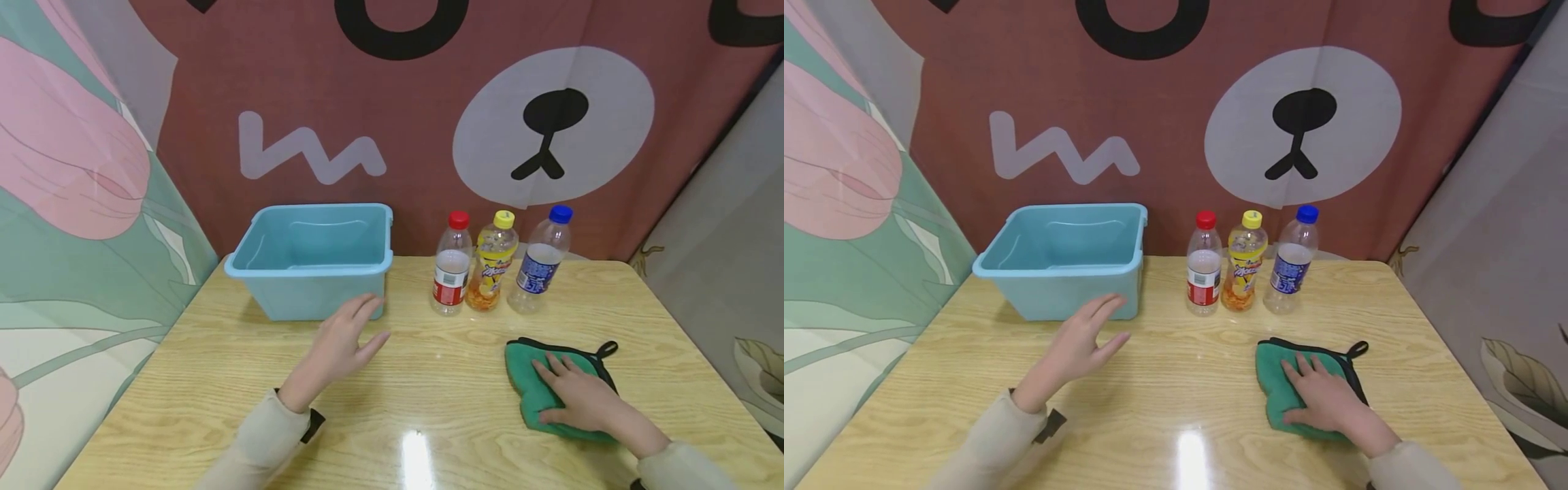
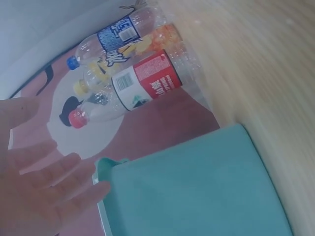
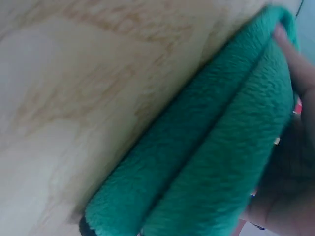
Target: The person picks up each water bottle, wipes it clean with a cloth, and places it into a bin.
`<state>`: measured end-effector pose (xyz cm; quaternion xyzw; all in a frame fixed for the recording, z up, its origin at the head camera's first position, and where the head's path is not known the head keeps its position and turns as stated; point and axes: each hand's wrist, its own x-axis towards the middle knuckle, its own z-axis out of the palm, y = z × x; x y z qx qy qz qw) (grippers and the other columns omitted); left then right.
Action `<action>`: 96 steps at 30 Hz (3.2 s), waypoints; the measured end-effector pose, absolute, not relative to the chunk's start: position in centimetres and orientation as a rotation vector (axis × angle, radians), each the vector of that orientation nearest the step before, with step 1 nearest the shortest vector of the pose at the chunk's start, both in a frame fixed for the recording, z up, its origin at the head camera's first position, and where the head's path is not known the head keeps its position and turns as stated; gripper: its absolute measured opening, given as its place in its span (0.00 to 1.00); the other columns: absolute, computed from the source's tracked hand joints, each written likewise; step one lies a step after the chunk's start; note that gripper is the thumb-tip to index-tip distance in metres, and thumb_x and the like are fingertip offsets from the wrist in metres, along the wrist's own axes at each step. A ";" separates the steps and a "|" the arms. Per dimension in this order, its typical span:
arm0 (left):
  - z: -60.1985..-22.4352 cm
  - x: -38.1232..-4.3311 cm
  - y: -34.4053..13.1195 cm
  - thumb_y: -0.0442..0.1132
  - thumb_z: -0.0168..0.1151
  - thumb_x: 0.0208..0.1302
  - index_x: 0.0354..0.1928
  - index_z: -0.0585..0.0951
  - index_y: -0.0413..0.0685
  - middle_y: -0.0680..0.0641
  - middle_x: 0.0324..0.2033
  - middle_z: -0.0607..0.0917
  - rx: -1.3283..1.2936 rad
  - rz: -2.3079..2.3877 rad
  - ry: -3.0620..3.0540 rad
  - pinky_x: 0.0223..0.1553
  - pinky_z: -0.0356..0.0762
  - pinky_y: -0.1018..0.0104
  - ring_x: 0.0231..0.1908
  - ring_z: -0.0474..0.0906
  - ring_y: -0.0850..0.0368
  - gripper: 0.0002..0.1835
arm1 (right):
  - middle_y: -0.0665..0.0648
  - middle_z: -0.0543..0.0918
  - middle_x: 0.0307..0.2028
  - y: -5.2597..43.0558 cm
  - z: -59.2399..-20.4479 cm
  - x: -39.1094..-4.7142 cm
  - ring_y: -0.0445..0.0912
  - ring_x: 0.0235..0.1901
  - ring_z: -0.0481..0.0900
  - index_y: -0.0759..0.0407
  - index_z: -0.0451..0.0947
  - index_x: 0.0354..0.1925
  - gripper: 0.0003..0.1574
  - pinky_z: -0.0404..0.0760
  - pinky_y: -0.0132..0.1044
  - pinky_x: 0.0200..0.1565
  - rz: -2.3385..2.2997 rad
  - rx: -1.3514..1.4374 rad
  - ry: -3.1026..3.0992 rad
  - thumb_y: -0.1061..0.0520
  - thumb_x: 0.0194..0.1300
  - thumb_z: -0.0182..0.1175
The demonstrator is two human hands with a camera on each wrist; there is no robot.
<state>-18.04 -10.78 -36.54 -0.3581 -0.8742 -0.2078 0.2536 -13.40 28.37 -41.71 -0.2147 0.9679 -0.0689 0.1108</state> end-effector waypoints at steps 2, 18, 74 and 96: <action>-36.5 -18.2 -10.5 0.43 0.62 0.57 0.56 0.71 0.38 0.37 0.51 0.75 -0.982 -0.596 -2.375 0.51 0.72 0.54 0.52 0.71 0.45 0.26 | 0.80 0.64 0.55 28.3 -41.7 -13.5 0.76 0.50 0.63 0.70 0.66 0.59 0.57 0.71 0.64 0.42 -0.178 -0.643 2.877 0.29 0.44 0.61; -35.4 -19.4 -8.6 0.43 0.60 0.60 0.58 0.70 0.40 0.41 0.55 0.73 -0.987 -0.805 -2.444 0.53 0.70 0.55 0.55 0.69 0.48 0.26 | 0.63 0.81 0.40 30.7 -40.5 -14.3 0.50 0.38 0.79 0.77 0.70 0.50 0.36 0.78 0.43 0.38 -0.696 -0.701 2.858 0.48 0.55 0.63; -35.8 -28.2 2.0 0.53 0.63 0.55 0.69 0.51 0.49 0.41 0.63 0.62 -0.560 -1.355 -2.581 0.55 0.67 0.49 0.59 0.63 0.47 0.45 | 0.34 0.75 0.44 32.1 -39.3 -12.2 0.30 0.41 0.73 0.35 0.69 0.50 0.31 0.74 0.22 0.37 -1.733 -0.575 2.733 0.72 0.64 0.47; -36.6 -29.0 3.0 0.46 0.62 0.59 0.68 0.51 0.46 0.41 0.62 0.64 -0.628 -1.378 -2.515 0.58 0.64 0.53 0.60 0.62 0.50 0.41 | 0.34 0.75 0.44 32.2 -39.0 -11.6 0.30 0.41 0.73 0.37 0.71 0.49 0.29 0.74 0.22 0.37 -1.721 -0.551 2.744 0.72 0.64 0.47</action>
